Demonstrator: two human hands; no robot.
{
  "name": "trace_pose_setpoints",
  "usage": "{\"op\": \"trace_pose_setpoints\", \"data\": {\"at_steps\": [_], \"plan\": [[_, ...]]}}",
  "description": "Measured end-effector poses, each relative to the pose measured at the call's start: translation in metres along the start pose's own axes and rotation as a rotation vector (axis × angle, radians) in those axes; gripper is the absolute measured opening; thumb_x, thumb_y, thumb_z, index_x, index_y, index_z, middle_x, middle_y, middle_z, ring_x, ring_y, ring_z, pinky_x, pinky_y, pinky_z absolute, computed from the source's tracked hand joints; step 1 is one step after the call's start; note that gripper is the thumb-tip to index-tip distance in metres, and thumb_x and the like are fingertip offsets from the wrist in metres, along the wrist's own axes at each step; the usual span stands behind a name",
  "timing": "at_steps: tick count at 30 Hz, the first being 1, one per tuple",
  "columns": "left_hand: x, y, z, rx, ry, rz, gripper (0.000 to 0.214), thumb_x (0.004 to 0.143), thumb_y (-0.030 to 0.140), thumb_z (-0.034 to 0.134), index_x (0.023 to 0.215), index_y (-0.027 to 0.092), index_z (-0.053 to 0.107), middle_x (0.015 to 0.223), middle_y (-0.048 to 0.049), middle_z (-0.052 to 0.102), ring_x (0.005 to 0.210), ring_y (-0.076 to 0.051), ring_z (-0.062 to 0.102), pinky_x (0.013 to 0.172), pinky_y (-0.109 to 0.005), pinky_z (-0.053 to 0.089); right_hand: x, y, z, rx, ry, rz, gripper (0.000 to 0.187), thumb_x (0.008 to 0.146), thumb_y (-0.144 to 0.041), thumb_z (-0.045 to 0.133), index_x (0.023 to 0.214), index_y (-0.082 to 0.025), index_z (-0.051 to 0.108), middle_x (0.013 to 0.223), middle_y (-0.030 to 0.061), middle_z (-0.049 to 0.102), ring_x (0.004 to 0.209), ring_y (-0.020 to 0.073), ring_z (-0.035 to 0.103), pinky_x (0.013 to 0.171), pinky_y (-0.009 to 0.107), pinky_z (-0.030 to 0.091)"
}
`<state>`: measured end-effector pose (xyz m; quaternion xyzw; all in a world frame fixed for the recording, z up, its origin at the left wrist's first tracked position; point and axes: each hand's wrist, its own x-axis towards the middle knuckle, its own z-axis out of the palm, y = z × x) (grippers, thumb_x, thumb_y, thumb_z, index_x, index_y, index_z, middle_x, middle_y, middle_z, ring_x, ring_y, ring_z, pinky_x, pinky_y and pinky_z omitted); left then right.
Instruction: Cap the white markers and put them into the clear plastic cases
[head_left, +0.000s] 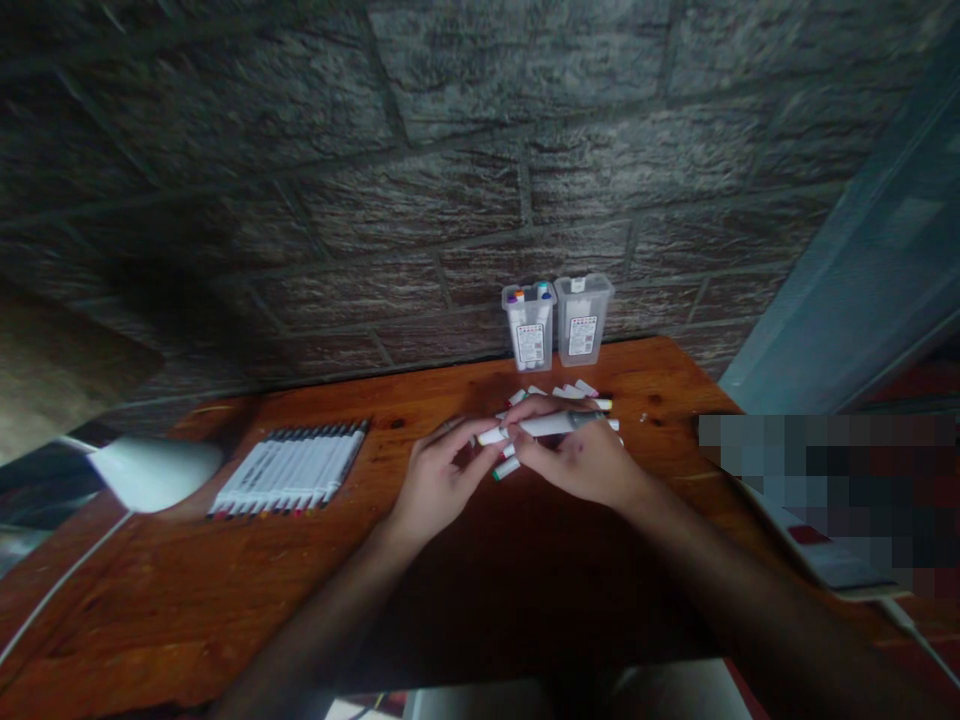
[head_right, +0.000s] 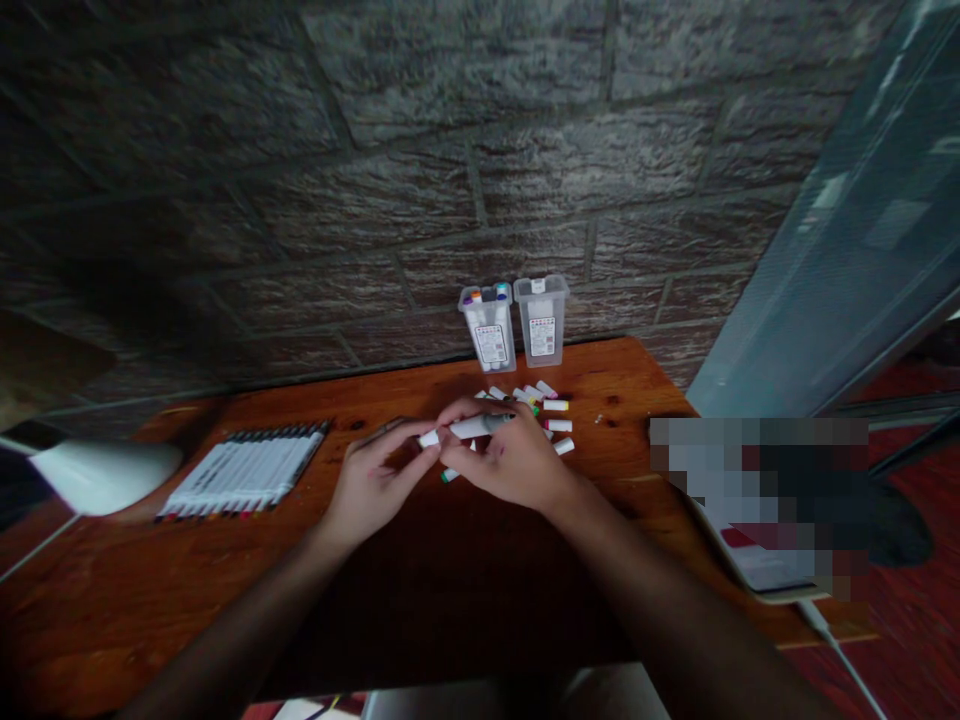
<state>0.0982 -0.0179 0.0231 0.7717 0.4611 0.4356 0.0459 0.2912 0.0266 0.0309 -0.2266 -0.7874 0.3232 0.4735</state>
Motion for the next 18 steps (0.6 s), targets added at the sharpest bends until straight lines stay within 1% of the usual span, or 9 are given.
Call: {"op": "trace_pose_setpoints", "data": {"at_steps": [3, 5, 7, 10, 13, 15, 18], "plan": [[0.001, 0.0, 0.0, 0.005, 0.004, 0.039, 0.017, 0.088, 0.021, 0.066, 0.104, 0.017, 0.07, 0.095, -0.0049, 0.075, 0.083, -0.014, 0.069, 0.077, -0.023, 0.053, 0.0, -0.004, -0.001, -0.089, -0.013, -0.057, 0.009, 0.088, -0.022, 0.061, 0.095, -0.023, 0.067, 0.087, -0.0003, 0.073, 0.076, 0.0143, 0.068, 0.068, 0.025, 0.052], [0.001, -0.001, 0.001, 0.008, 0.012, 0.015, 0.017, 0.088, 0.022, 0.066, 0.104, 0.018, 0.07, 0.096, -0.0049, 0.075, 0.083, -0.015, 0.069, 0.076, -0.023, 0.053, 0.002, -0.006, -0.005, -0.159, 0.013, -0.108, 0.009, 0.087, -0.022, 0.061, 0.094, -0.022, 0.067, 0.087, -0.0002, 0.074, 0.078, 0.0148, 0.069, 0.071, 0.026, 0.052], [0.0, -0.004, 0.002, 0.007, 0.034, -0.036, 0.017, 0.088, 0.023, 0.067, 0.104, 0.018, 0.07, 0.096, -0.0045, 0.075, 0.08, -0.014, 0.069, 0.074, -0.023, 0.054, 0.005, -0.006, -0.012, -0.216, 0.073, -0.133, 0.01, 0.087, -0.02, 0.061, 0.095, -0.021, 0.067, 0.09, 0.001, 0.074, 0.082, 0.0159, 0.07, 0.075, 0.027, 0.052], [-0.003, -0.009, 0.002, -0.008, 0.067, -0.092, 0.02, 0.087, 0.026, 0.069, 0.105, 0.019, 0.07, 0.097, -0.0043, 0.075, 0.077, -0.014, 0.068, 0.073, -0.023, 0.054, 0.009, 0.001, -0.025, -0.25, 0.22, -0.094, 0.012, 0.086, -0.018, 0.06, 0.094, -0.02, 0.068, 0.092, 0.0027, 0.074, 0.084, 0.0174, 0.07, 0.078, 0.03, 0.053], [-0.004, -0.01, 0.003, -0.019, 0.08, -0.105, 0.021, 0.086, 0.027, 0.069, 0.106, 0.02, 0.07, 0.097, -0.0042, 0.075, 0.077, -0.014, 0.068, 0.073, -0.024, 0.054, 0.011, 0.008, -0.032, -0.239, 0.321, -0.002, 0.008, 0.085, -0.02, 0.061, 0.087, -0.021, 0.068, 0.089, 0.0027, 0.074, 0.079, 0.0183, 0.07, 0.074, 0.031, 0.053], [-0.004, -0.009, 0.004, -0.027, 0.069, -0.106, 0.021, 0.086, 0.029, 0.069, 0.106, 0.02, 0.07, 0.096, -0.0043, 0.075, 0.075, -0.014, 0.067, 0.073, -0.025, 0.054, 0.01, 0.01, -0.03, -0.216, 0.323, 0.034, 0.007, 0.084, -0.021, 0.062, 0.086, -0.022, 0.069, 0.088, 0.0025, 0.074, 0.08, 0.0193, 0.07, 0.073, 0.032, 0.053], [-0.004, -0.007, 0.005, -0.043, 0.042, -0.107, 0.021, 0.087, 0.029, 0.068, 0.106, 0.02, 0.07, 0.096, -0.0048, 0.075, 0.073, -0.014, 0.066, 0.07, -0.025, 0.054, 0.009, 0.008, -0.023, -0.188, 0.266, 0.019, 0.009, 0.085, -0.021, 0.06, 0.087, -0.022, 0.069, 0.086, 0.002, 0.074, 0.081, 0.019, 0.07, 0.074, 0.033, 0.053]]}}
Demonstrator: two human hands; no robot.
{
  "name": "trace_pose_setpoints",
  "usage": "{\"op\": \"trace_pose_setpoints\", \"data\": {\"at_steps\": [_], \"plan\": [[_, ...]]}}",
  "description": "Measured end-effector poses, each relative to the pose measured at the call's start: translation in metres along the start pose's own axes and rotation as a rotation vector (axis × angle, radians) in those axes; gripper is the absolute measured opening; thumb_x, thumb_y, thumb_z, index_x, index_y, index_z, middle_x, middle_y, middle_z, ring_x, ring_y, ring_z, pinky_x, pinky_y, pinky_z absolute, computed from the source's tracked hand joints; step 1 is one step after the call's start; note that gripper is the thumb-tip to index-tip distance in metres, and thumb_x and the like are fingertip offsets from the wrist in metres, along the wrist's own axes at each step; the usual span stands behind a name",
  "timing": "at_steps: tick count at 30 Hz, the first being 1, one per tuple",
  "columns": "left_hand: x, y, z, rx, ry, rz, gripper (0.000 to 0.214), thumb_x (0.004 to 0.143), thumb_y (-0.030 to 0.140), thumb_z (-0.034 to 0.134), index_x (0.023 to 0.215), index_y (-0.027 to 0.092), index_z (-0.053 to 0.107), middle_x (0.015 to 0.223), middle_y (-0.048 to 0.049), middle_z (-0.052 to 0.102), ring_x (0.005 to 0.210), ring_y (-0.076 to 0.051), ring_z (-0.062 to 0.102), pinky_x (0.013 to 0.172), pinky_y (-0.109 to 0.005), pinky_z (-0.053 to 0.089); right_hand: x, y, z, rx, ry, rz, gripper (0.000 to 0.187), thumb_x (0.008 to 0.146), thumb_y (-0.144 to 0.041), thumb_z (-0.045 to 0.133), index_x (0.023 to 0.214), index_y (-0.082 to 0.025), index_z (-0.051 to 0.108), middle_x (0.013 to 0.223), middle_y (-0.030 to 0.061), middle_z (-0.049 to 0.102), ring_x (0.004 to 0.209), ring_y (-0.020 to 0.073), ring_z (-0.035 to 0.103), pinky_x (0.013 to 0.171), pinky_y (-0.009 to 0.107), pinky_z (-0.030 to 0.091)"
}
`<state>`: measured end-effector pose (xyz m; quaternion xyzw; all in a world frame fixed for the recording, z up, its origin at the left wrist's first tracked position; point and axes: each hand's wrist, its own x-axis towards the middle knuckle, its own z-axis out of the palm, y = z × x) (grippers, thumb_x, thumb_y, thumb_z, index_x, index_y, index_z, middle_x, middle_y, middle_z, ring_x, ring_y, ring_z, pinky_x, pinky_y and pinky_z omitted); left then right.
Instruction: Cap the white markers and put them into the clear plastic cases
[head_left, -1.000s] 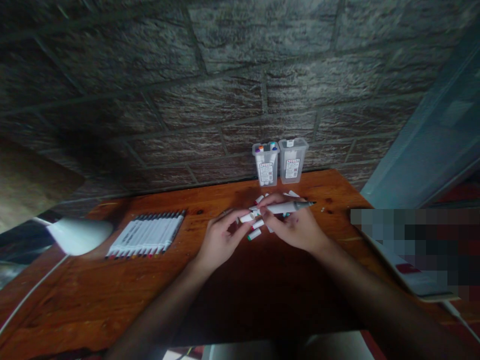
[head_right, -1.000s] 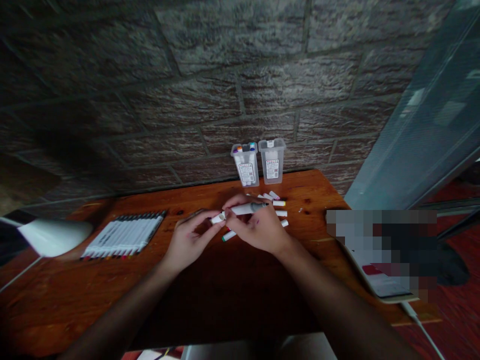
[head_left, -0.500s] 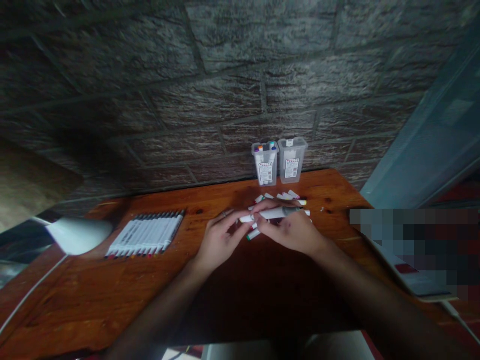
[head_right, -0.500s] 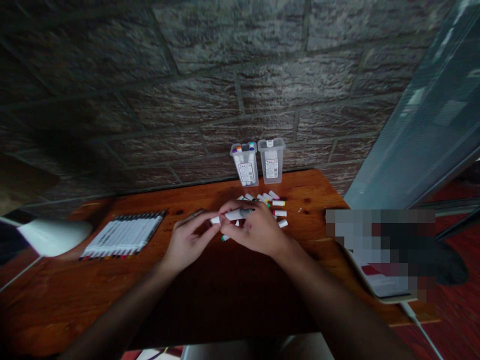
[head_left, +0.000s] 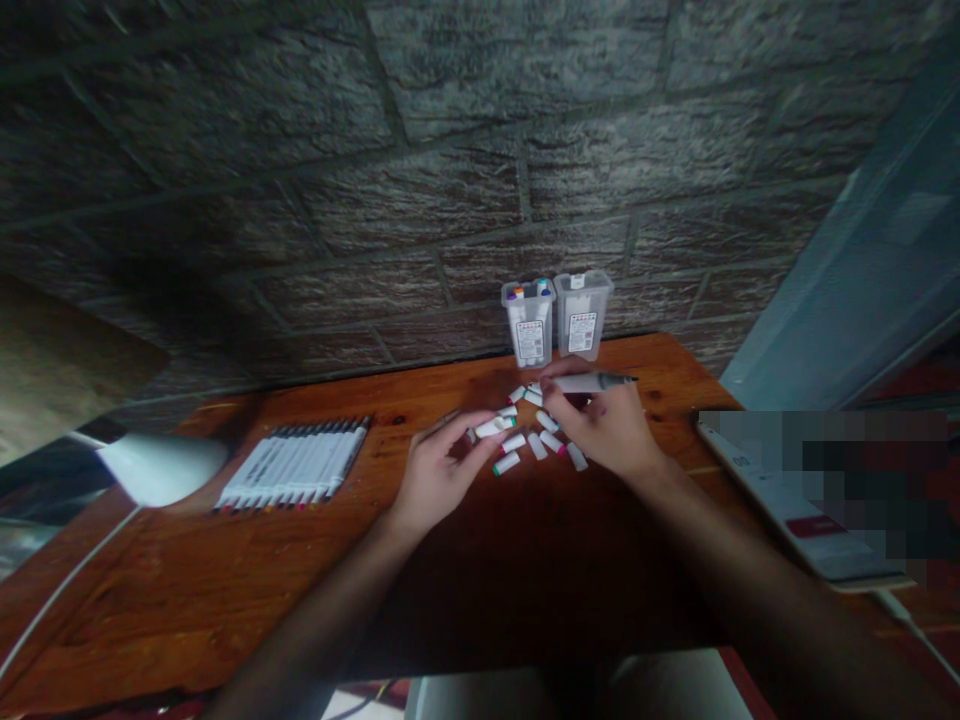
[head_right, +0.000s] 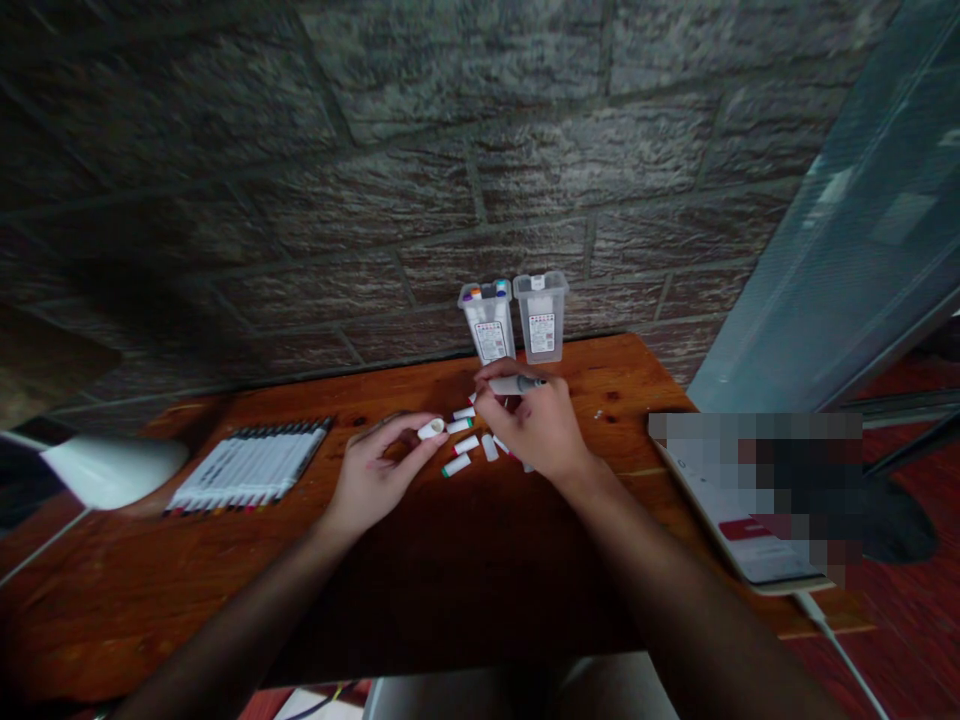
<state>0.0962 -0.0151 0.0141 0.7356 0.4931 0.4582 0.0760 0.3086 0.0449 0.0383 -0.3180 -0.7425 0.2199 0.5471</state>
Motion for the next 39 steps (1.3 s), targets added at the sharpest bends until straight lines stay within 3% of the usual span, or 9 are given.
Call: {"op": "trace_pose_setpoints", "data": {"at_steps": [5, 9, 15, 21, 25, 33, 39], "plan": [[0.003, 0.003, -0.002, -0.007, -0.03, 0.043, 0.02, 0.088, 0.027, 0.067, 0.107, 0.02, 0.07, 0.103, -0.0066, 0.071, 0.087, -0.016, 0.066, 0.075, -0.026, 0.053, -0.001, -0.001, 0.003, -0.001, 0.001, 0.0, 0.009, 0.086, -0.023, 0.06, 0.088, -0.021, 0.069, 0.086, 0.0019, 0.074, 0.077, 0.0171, 0.069, 0.07, 0.031, 0.053], [0.003, 0.0, -0.001, -0.052, -0.092, 0.045, 0.034, 0.087, 0.027, 0.069, 0.12, 0.021, 0.062, 0.098, -0.0045, 0.068, 0.087, -0.015, 0.066, 0.078, -0.027, 0.054, 0.001, 0.004, 0.002, -0.003, 0.026, 0.029, 0.01, 0.085, -0.023, 0.061, 0.087, -0.02, 0.07, 0.086, 0.0027, 0.074, 0.075, 0.0169, 0.069, 0.067, 0.03, 0.052], [0.001, -0.002, -0.002, -0.09, -0.168, 0.007, 0.011, 0.089, 0.028, 0.066, 0.091, 0.018, 0.062, 0.097, -0.006, 0.07, 0.087, -0.016, 0.067, 0.077, -0.026, 0.055, 0.001, 0.007, 0.004, -0.003, 0.021, 0.056, 0.01, 0.084, -0.023, 0.06, 0.085, -0.019, 0.07, 0.085, 0.0026, 0.074, 0.07, 0.0147, 0.068, 0.064, 0.027, 0.052], [0.005, 0.0, -0.01, -0.016, -0.156, -0.009, 0.016, 0.091, 0.03, 0.063, 0.102, 0.019, 0.064, 0.098, -0.0054, 0.071, 0.086, -0.016, 0.068, 0.076, -0.026, 0.055, 0.001, 0.009, 0.005, -0.02, 0.036, 0.072, 0.011, 0.083, -0.022, 0.06, 0.087, -0.019, 0.07, 0.086, 0.0032, 0.074, 0.07, 0.0146, 0.068, 0.063, 0.026, 0.051], [0.009, 0.002, -0.018, 0.043, -0.196, 0.042, 0.016, 0.092, 0.033, 0.061, 0.098, 0.019, 0.067, 0.092, -0.0053, 0.073, 0.082, -0.017, 0.069, 0.071, -0.024, 0.054, 0.0, 0.01, 0.006, -0.046, 0.018, 0.06, 0.011, 0.083, -0.023, 0.06, 0.083, -0.02, 0.07, 0.083, 0.0025, 0.074, 0.068, 0.0144, 0.067, 0.062, 0.026, 0.051], [0.01, -0.005, -0.016, 0.121, -0.417, 0.192, 0.015, 0.091, 0.032, 0.063, 0.096, 0.021, 0.072, 0.085, -0.0034, 0.072, 0.076, -0.014, 0.066, 0.069, -0.023, 0.049, 0.001, 0.008, 0.005, -0.065, 0.001, 0.068, 0.01, 0.082, -0.023, 0.06, 0.082, -0.02, 0.07, 0.083, 0.0017, 0.073, 0.071, 0.0147, 0.067, 0.065, 0.027, 0.052], [0.008, -0.007, -0.013, 0.241, -0.467, 0.157, 0.016, 0.092, 0.033, 0.061, 0.095, 0.022, 0.073, 0.09, -0.0035, 0.073, 0.077, -0.016, 0.068, 0.069, -0.023, 0.048, 0.001, 0.005, 0.006, -0.058, -0.004, 0.051, 0.012, 0.083, -0.023, 0.058, 0.081, -0.02, 0.069, 0.077, -0.0005, 0.072, 0.062, 0.0118, 0.063, 0.061, 0.025, 0.05]]}}
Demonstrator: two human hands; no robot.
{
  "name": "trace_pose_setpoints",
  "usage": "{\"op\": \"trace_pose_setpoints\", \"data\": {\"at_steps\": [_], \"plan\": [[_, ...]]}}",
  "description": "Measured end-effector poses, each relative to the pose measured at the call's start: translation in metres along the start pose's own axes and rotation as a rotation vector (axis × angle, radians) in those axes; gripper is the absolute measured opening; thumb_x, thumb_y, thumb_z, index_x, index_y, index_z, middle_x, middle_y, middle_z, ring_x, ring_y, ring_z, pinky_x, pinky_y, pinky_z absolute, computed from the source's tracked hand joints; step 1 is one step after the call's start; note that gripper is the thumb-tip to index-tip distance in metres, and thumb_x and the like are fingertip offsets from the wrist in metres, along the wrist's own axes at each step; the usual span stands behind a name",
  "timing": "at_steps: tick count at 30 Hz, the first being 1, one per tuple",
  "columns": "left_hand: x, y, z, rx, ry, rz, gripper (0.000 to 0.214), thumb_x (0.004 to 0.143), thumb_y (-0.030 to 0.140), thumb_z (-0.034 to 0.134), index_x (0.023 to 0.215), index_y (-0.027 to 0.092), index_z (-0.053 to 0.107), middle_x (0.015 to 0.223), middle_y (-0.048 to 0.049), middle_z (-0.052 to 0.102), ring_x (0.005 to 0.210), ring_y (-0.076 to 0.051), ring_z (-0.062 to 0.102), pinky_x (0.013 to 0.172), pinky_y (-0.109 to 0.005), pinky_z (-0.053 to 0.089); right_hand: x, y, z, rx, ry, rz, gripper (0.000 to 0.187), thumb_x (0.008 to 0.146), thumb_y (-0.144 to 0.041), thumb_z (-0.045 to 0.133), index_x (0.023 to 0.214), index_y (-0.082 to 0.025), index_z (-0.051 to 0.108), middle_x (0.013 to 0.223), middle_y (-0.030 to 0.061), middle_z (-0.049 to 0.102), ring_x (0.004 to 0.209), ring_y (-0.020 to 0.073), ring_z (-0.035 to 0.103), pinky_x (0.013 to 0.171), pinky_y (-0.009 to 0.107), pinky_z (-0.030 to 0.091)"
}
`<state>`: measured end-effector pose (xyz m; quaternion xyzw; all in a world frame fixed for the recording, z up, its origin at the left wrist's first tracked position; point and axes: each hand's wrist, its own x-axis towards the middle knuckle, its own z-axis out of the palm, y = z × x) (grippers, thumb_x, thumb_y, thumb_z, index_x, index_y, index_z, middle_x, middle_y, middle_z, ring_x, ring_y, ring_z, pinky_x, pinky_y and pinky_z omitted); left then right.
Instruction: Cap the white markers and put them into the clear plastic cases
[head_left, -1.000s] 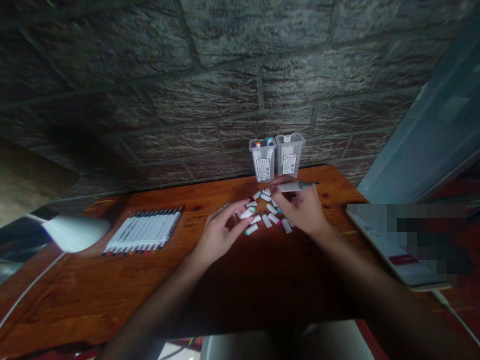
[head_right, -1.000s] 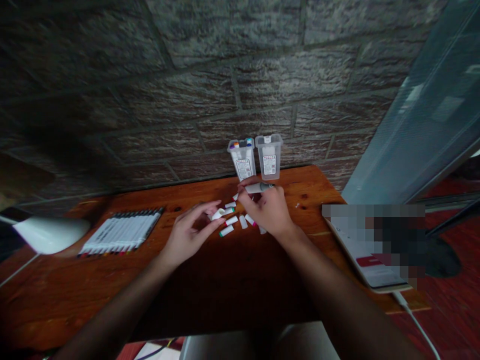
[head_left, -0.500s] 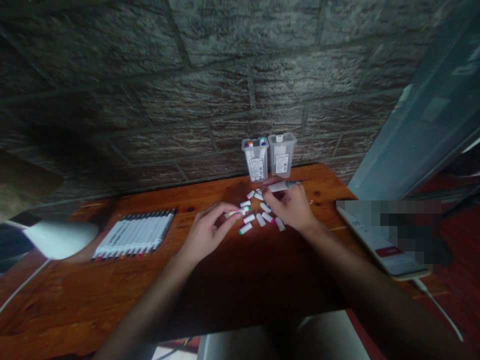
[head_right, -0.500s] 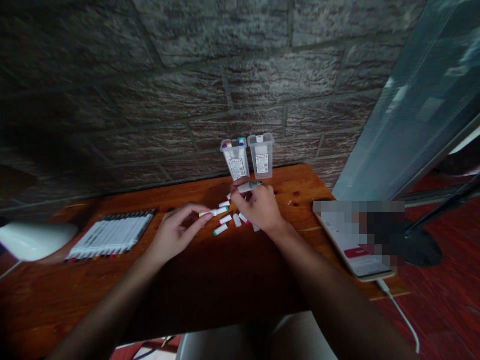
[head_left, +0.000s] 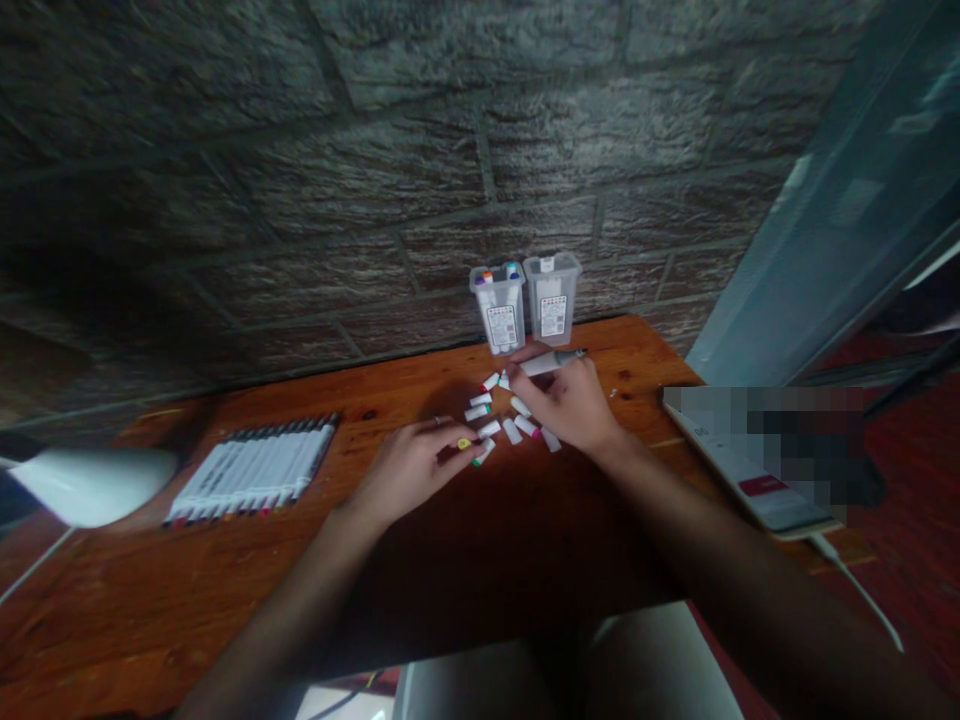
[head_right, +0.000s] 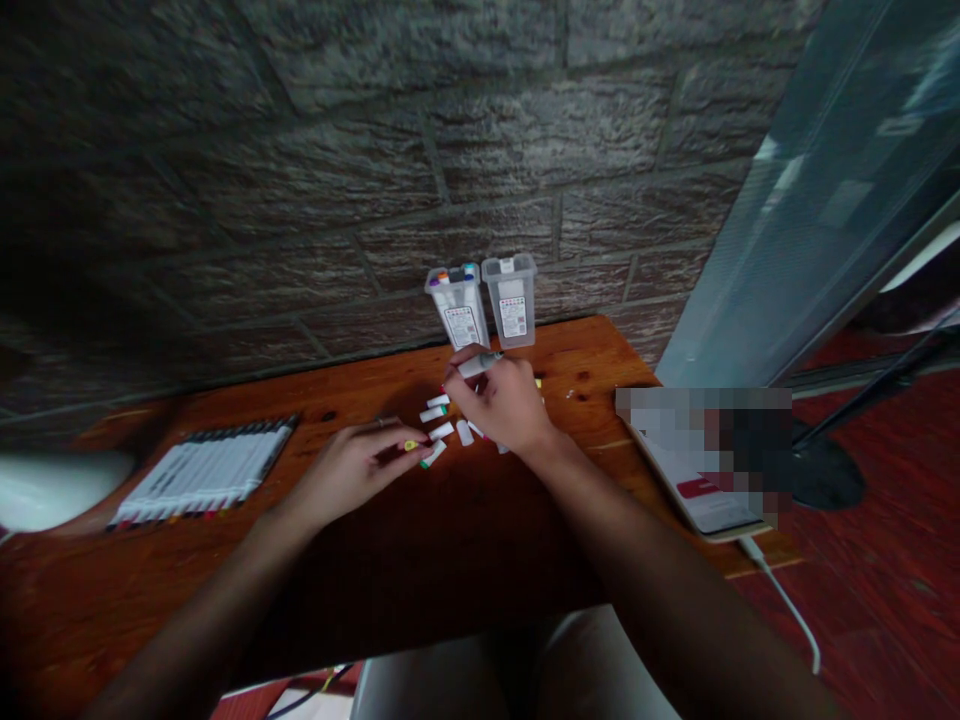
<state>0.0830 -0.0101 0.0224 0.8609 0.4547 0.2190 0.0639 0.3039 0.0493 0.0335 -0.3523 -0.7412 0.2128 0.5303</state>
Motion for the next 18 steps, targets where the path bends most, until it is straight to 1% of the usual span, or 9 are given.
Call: {"op": "trace_pose_setpoints", "data": {"at_steps": [2, 5, 8, 10, 12, 14, 18], "plan": [[-0.0005, 0.0, -0.0012, 0.002, 0.001, -0.03, 0.017, 0.092, 0.033, 0.06, 0.096, 0.023, 0.072, 0.092, -0.0031, 0.075, 0.076, -0.016, 0.068, 0.068, -0.024, 0.048, 0.0, -0.0005, 0.0002, 0.004, -0.004, 0.008, 0.012, 0.083, -0.023, 0.058, 0.08, -0.02, 0.069, 0.077, -0.0003, 0.072, 0.063, 0.0122, 0.064, 0.061, 0.025, 0.05], [-0.0012, -0.0004, -0.0021, 0.044, 0.023, -0.077, 0.017, 0.091, 0.036, 0.062, 0.096, 0.024, 0.073, 0.09, -0.0025, 0.075, 0.069, -0.015, 0.066, 0.063, -0.023, 0.047, -0.0001, -0.0008, 0.0, -0.005, 0.001, 0.022, 0.011, 0.082, -0.023, 0.059, 0.081, -0.02, 0.069, 0.079, 0.0002, 0.073, 0.065, 0.0127, 0.065, 0.061, 0.025, 0.05], [-0.0016, -0.0007, -0.0011, 0.072, 0.047, -0.116, 0.019, 0.088, 0.04, 0.065, 0.096, 0.025, 0.073, 0.081, -0.0004, 0.072, 0.06, -0.013, 0.062, 0.056, -0.022, 0.043, 0.0002, -0.0006, -0.0005, -0.009, 0.006, 0.019, 0.011, 0.083, -0.025, 0.059, 0.083, -0.02, 0.07, 0.079, 0.0, 0.073, 0.064, 0.012, 0.064, 0.061, 0.025, 0.05], [-0.0016, -0.0002, -0.0004, 0.073, 0.092, -0.13, 0.023, 0.087, 0.042, 0.065, 0.1, 0.024, 0.073, 0.073, 0.0013, 0.069, 0.057, -0.012, 0.06, 0.053, -0.021, 0.041, 0.0005, -0.0003, -0.0008, -0.005, 0.002, 0.01, 0.012, 0.083, -0.026, 0.059, 0.082, -0.02, 0.069, 0.08, 0.0006, 0.073, 0.065, 0.0123, 0.065, 0.062, 0.025, 0.05], [-0.0016, 0.0011, -0.0004, 0.06, 0.171, -0.124, 0.027, 0.087, 0.043, 0.066, 0.103, 0.023, 0.072, 0.07, 0.0017, 0.067, 0.056, -0.011, 0.06, 0.052, -0.02, 0.041, 0.0007, -0.0001, -0.0008, 0.0, 0.0, 0.005, 0.013, 0.084, -0.027, 0.059, 0.082, -0.02, 0.069, 0.083, 0.0016, 0.073, 0.067, 0.0129, 0.066, 0.063, 0.025, 0.05], [-0.0019, 0.0033, -0.0008, 0.024, 0.202, -0.086, 0.024, 0.088, 0.042, 0.065, 0.099, 0.021, 0.072, 0.074, 0.0004, 0.07, 0.06, -0.012, 0.063, 0.055, -0.021, 0.045, 0.0006, -0.0001, -0.0006, 0.002, 0.002, -0.001, 0.013, 0.084, -0.027, 0.059, 0.082, -0.019, 0.069, 0.084, 0.0019, 0.073, 0.068, 0.0132, 0.066, 0.063, 0.025, 0.05], [-0.0027, 0.0083, -0.0002, 0.001, 0.114, 0.002, 0.014, 0.089, 0.035, 0.065, 0.09, 0.023, 0.074, 0.084, -0.0002, 0.077, 0.069, -0.014, 0.07, 0.065, -0.022, 0.05, 0.0003, -0.0006, -0.0006, -0.004, 0.004, -0.015, 0.012, 0.084, -0.025, 0.059, 0.082, -0.019, 0.069, 0.085, 0.0015, 0.073, 0.067, 0.0125, 0.065, 0.063, 0.025, 0.049]]}}
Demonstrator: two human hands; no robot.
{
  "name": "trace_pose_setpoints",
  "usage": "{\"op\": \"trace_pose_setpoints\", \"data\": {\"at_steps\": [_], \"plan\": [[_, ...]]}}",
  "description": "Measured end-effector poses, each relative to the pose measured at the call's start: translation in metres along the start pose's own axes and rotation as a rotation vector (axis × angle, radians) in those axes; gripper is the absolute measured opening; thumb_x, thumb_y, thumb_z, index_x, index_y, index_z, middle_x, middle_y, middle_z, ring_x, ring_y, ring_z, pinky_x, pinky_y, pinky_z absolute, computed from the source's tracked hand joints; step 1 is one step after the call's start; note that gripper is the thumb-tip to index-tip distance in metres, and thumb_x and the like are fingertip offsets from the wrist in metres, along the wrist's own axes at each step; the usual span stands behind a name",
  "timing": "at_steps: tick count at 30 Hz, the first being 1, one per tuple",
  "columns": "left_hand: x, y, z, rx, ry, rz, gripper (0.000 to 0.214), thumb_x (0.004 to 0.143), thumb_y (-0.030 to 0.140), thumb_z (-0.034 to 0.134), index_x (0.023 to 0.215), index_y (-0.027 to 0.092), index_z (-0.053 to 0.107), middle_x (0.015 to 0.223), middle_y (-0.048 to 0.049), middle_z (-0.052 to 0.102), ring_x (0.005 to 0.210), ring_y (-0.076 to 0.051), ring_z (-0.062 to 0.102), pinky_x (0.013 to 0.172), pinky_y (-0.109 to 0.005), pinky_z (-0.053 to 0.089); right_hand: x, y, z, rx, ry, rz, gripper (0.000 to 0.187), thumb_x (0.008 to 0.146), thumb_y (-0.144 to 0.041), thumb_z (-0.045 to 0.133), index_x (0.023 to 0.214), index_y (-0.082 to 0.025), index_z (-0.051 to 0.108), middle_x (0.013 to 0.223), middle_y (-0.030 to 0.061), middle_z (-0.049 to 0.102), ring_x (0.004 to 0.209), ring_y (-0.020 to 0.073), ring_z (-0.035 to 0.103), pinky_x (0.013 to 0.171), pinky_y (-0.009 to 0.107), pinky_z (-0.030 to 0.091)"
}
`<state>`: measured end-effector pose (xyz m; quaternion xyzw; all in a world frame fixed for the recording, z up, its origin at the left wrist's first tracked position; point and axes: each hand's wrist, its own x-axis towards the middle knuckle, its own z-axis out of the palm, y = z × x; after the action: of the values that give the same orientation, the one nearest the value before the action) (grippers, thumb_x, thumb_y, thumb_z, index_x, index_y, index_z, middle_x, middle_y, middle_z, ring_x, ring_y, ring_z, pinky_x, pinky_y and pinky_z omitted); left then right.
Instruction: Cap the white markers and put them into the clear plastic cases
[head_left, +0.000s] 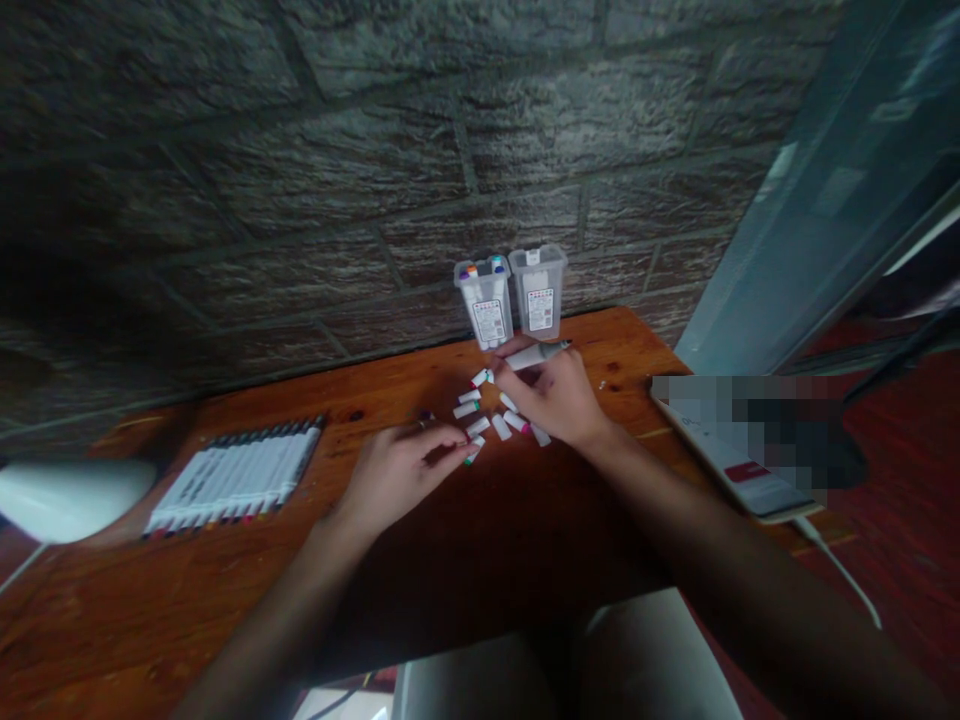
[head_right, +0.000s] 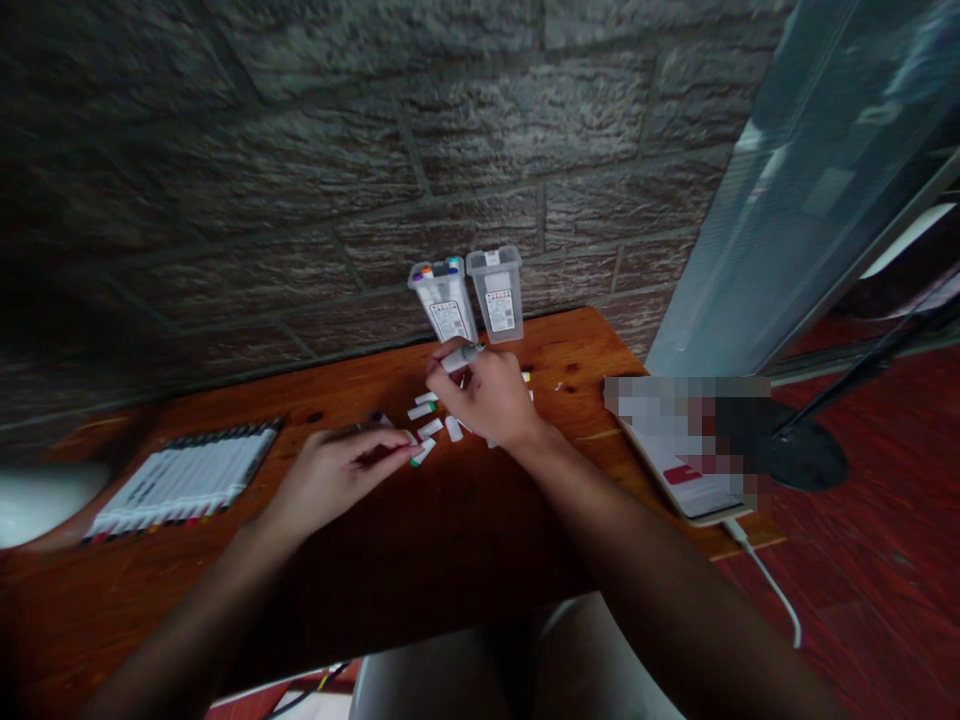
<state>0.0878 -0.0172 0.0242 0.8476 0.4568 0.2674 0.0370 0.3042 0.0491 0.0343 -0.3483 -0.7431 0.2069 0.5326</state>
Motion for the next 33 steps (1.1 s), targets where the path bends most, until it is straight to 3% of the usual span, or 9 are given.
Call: {"op": "trace_pose_setpoints", "data": {"at_steps": [6, 12, 17, 20, 23, 27, 30, 33], "plan": [[-0.001, 0.003, 0.007, 0.153, -0.035, 0.037, 0.015, 0.089, 0.032, 0.065, 0.098, 0.025, 0.075, 0.093, -0.0014, 0.078, 0.07, -0.018, 0.073, 0.064, -0.026, 0.052, 0.0, 0.0, 0.0, -0.01, -0.008, 0.02, 0.013, 0.085, -0.027, 0.059, 0.085, -0.019, 0.07, 0.084, 0.0021, 0.073, 0.07, 0.0133, 0.066, 0.065, 0.025, 0.049], [-0.001, 0.005, 0.014, 0.139, -0.152, 0.08, 0.017, 0.091, 0.03, 0.061, 0.103, 0.023, 0.072, 0.103, -0.0021, 0.077, 0.086, -0.02, 0.073, 0.077, -0.029, 0.055, 0.0, 0.001, 0.001, -0.01, -0.015, 0.029, 0.015, 0.085, -0.028, 0.058, 0.084, -0.018, 0.07, 0.081, 0.0009, 0.073, 0.064, 0.0118, 0.064, 0.063, 0.025, 0.048], [-0.001, 0.012, 0.012, 0.047, -0.077, 0.072, 0.033, 0.095, 0.029, 0.055, 0.126, 0.02, 0.062, 0.121, -0.0081, 0.068, 0.106, -0.021, 0.067, 0.094, -0.032, 0.051, 0.001, -0.001, 0.0, 0.001, -0.011, 0.022, 0.015, 0.085, -0.028, 0.058, 0.084, -0.018, 0.069, 0.082, 0.0025, 0.073, 0.068, 0.0127, 0.065, 0.064, 0.025, 0.048], [0.001, 0.017, 0.006, -0.067, 0.019, -0.014, 0.038, 0.097, 0.024, 0.05, 0.134, 0.021, 0.055, 0.118, -0.0083, 0.067, 0.104, -0.02, 0.065, 0.094, -0.03, 0.05, 0.001, -0.001, -0.001, 0.013, 0.001, 0.014, 0.015, 0.085, -0.028, 0.058, 0.082, -0.018, 0.069, 0.082, 0.0022, 0.072, 0.07, 0.0129, 0.065, 0.066, 0.025, 0.048], [0.004, 0.018, 0.004, -0.261, 0.161, -0.134, 0.031, 0.094, 0.025, 0.056, 0.124, 0.022, 0.061, 0.101, -0.0053, 0.067, 0.09, -0.017, 0.064, 0.084, -0.028, 0.051, 0.0, 0.001, 0.0, 0.043, -0.017, 0.028, 0.012, 0.084, -0.025, 0.059, 0.082, -0.019, 0.069, 0.08, 0.0012, 0.071, 0.068, 0.0125, 0.063, 0.064, 0.025, 0.048], [0.009, 0.014, 0.005, -0.696, 0.317, -0.35, 0.025, 0.087, 0.03, 0.067, 0.109, 0.02, 0.062, 0.087, -0.0016, 0.064, 0.074, -0.012, 0.06, 0.065, -0.022, 0.048, -0.001, -0.003, 0.003, 0.249, -0.004, 0.068, 0.011, 0.083, -0.028, 0.063, 0.083, -0.018, 0.069, 0.075, 0.0006, 0.068, 0.063, 0.0113, 0.059, 0.058, 0.025, 0.045], [0.013, 0.01, 0.004, -0.936, 0.349, -0.456, 0.037, 0.085, 0.033, 0.069, 0.119, 0.021, 0.061, 0.078, 0.0009, 0.06, 0.062, -0.01, 0.052, 0.052, -0.019, 0.04, 0.001, -0.01, 0.003, 0.479, 0.018, 0.148, 0.014, 0.084, -0.033, 0.064, 0.084, -0.019, 0.066, 0.071, -0.0008, 0.063, 0.061, 0.0106, 0.055, 0.053, 0.024, 0.042], [0.015, 0.009, 0.003, -1.056, 0.351, -0.502, 0.038, 0.083, 0.032, 0.072, 0.117, 0.019, 0.065, 0.071, 0.0013, 0.059, 0.061, -0.009, 0.049, 0.05, -0.018, 0.037, 0.003, -0.015, 0.002, 0.625, -0.007, 0.225, 0.014, 0.083, -0.034, 0.065, 0.085, -0.02, 0.064, 0.07, -0.0018, 0.06, 0.061, 0.0097, 0.052, 0.049, 0.022, 0.038]]}}
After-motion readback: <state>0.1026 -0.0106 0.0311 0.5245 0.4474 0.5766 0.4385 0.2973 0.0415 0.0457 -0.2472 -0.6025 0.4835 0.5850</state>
